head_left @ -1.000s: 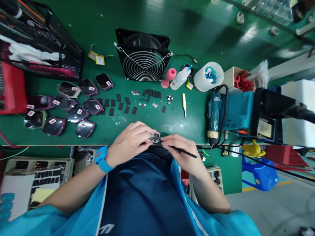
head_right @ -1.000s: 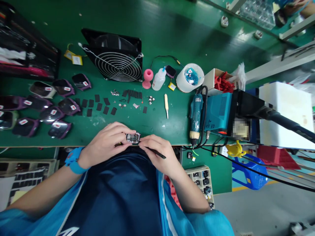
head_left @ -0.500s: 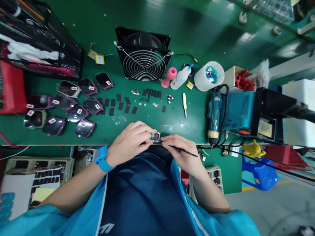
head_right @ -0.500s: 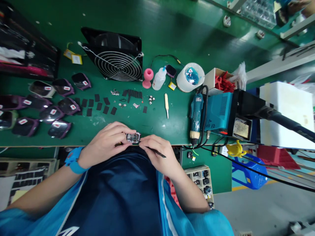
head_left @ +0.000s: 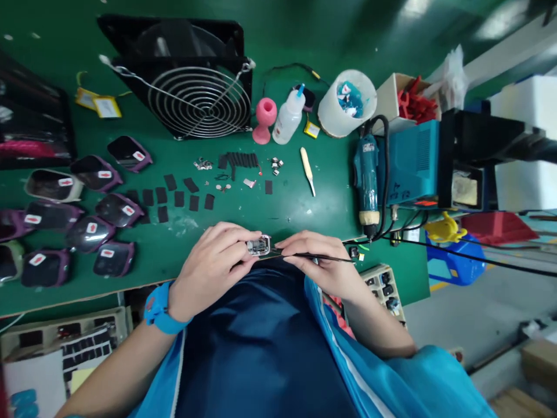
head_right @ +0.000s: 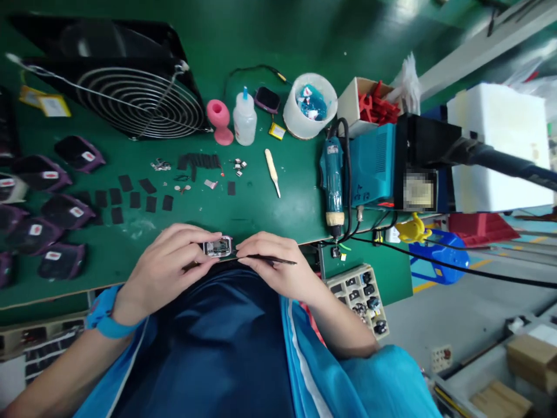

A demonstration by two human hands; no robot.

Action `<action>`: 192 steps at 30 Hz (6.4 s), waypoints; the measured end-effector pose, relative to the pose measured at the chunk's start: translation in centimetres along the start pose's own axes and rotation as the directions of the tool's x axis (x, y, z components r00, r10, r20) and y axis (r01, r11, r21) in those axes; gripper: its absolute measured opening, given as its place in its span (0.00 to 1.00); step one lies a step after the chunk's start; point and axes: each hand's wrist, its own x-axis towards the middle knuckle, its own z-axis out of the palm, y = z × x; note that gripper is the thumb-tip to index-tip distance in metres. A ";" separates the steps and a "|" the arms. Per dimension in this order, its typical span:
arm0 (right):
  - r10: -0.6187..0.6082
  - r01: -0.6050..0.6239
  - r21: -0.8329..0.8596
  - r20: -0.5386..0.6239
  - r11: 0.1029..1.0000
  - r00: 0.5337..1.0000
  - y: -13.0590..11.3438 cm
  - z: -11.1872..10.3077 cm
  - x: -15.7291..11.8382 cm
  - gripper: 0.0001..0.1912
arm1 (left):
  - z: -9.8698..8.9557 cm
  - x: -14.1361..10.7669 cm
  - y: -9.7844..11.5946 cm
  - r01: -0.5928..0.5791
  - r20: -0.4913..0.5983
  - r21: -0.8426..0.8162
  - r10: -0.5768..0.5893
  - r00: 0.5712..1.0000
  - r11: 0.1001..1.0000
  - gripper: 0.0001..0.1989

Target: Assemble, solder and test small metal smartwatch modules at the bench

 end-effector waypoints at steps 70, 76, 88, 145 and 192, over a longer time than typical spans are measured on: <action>-0.053 0.052 -0.042 -0.040 0.998 0.998 0.7 1.0 -0.3 0.07 | 0.0 0.0 0.3 -0.024 -0.014 0.067 0.025 1.000 0.997 0.07; -0.083 0.082 -0.082 -0.015 0.993 0.996 0.6 0.9 -0.2 0.07 | 0.2 -0.1 0.2 -0.033 -0.016 0.065 0.034 0.999 0.997 0.07; -0.057 0.057 -0.124 0.004 0.991 0.998 0.1 0.9 0.2 0.05 | 0.1 -0.1 0.4 -0.027 -0.003 0.089 0.027 1.000 0.996 0.08; -0.006 0.007 -0.009 0.032 1.000 0.999 0.4 0.1 0.3 0.05 | 0.0 0.2 0.4 0.074 0.044 -0.021 -0.073 0.996 0.997 0.08; -0.063 0.064 0.007 -0.103 0.998 0.993 1.0 2.4 -0.1 0.04 | -0.4 -0.1 0.4 0.029 0.006 -0.036 -0.029 1.000 0.999 0.11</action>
